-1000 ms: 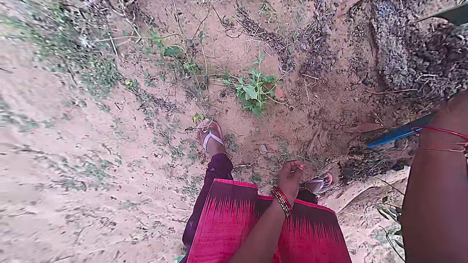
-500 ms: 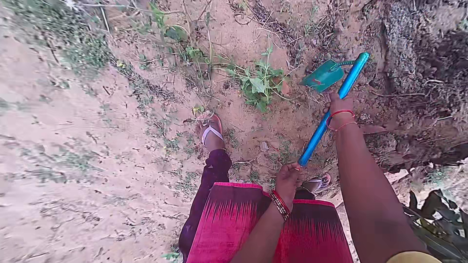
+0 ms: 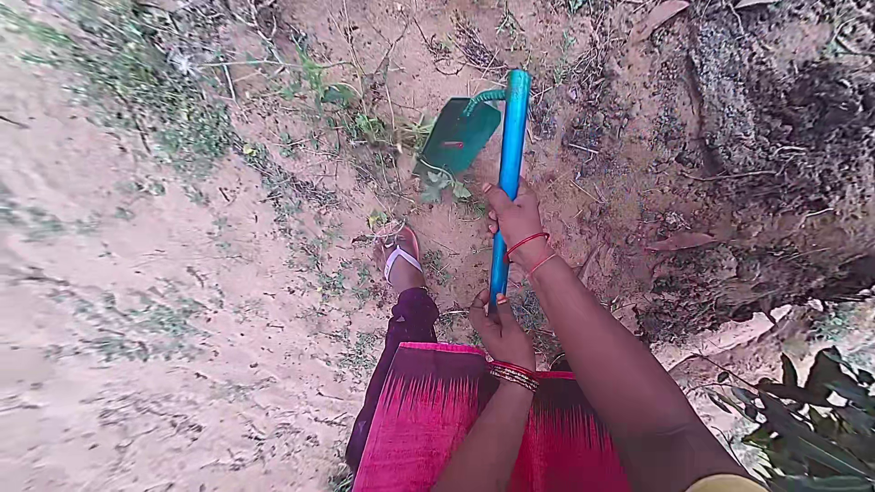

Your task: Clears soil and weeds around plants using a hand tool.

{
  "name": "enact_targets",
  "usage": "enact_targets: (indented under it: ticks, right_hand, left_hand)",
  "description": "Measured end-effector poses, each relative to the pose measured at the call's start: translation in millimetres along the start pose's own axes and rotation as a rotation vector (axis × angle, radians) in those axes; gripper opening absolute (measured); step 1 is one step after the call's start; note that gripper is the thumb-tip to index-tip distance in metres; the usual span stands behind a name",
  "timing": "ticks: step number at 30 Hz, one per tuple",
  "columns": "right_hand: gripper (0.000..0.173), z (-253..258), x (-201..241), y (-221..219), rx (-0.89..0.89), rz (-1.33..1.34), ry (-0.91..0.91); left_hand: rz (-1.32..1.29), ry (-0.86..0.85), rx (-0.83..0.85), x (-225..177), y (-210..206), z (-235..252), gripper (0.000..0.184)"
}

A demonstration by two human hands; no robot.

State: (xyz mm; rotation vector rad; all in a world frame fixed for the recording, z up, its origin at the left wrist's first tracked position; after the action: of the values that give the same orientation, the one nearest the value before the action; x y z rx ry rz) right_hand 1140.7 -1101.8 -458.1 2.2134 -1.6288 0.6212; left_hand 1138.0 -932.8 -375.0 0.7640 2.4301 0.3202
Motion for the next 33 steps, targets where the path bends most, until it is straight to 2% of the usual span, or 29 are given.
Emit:
enact_targets:
  ticks: [2,4,6,7,9,12,14,16,18,20,22,23,25,27,29,31,33]
  right_hand:
    - [0.024,5,20,-63,0.212,-0.182,0.099]
    - [0.037,-11,50,-112,0.370,-0.460,0.211]
    - [0.043,-26,70,-130,0.426,-0.675,0.300]
    - [0.043,-30,79,-123,0.393,-0.729,0.337]
    - [0.033,-38,98,-81,0.181,-0.720,0.490]
    - [0.024,-53,135,17,-0.212,-0.590,0.803]
    - [0.026,-51,164,80,-0.339,-0.550,0.840]
    - [0.029,-33,185,135,-0.438,-0.588,0.729]
    - [0.037,0,172,185,-0.518,-0.609,0.533]
    - [0.043,34,97,235,-0.596,-0.590,0.197]
    - [0.045,32,-11,279,-0.667,-0.468,-0.160]
    - [0.044,19,-52,293,-0.707,-0.379,-0.269]
    - [0.040,-7,-84,298,-0.734,-0.205,-0.356]
    - [0.033,-14,-87,290,-0.701,-0.188,-0.374]
    - [0.034,-7,-70,294,-0.639,-0.269,-0.391]
    - [0.029,3,-41,290,-0.530,-0.443,-0.407]
    - [0.031,0,-7,285,-0.386,-0.728,-0.380]
  left_hand:
    - [-0.018,-0.156,0.055,-3,-4,1,0.056]
    - [-0.010,-0.296,0.123,7,-9,6,0.074]
    - [0.013,-0.327,0.202,14,-16,2,0.080]
    - [0.007,-0.311,0.224,17,-19,0,0.080]
    - [-0.041,-0.255,0.252,18,-25,-3,0.076]
    - [-0.038,-0.079,0.259,1,-29,-12,0.063]
    - [-0.010,-0.031,0.267,5,-28,-11,0.062]
    - [0.022,-0.010,0.273,13,-25,-11,0.063]
    - [0.056,0.036,0.283,23,-26,-12,0.062]
    - [0.100,0.097,0.299,35,-28,-16,0.062]
    - [0.117,0.164,0.332,43,-32,-21,0.062]
    - [0.111,0.180,0.341,43,-35,-22,0.062]
    - [0.095,0.185,0.345,39,-40,-20,0.061]
    - [0.114,0.192,0.340,41,-37,-18,0.059]
    - [0.135,0.223,0.348,49,-43,-23,0.061]
    - [0.148,0.232,0.351,51,-48,-24,0.061]
    - [0.166,0.215,0.351,45,-51,-24,0.060]
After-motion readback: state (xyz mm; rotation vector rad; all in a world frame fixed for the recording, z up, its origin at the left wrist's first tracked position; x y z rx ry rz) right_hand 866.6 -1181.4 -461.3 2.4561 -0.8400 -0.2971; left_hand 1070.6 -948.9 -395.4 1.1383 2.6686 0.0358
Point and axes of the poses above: each hand's wrist, its own z-axis towards the middle knuckle, its own y-axis out of the back of the hand, x = y × z, the point moved 10 cm from there along z, towards the middle knuckle, and after that the axes turned 2 degrees about -y, right-handed, at the moved point
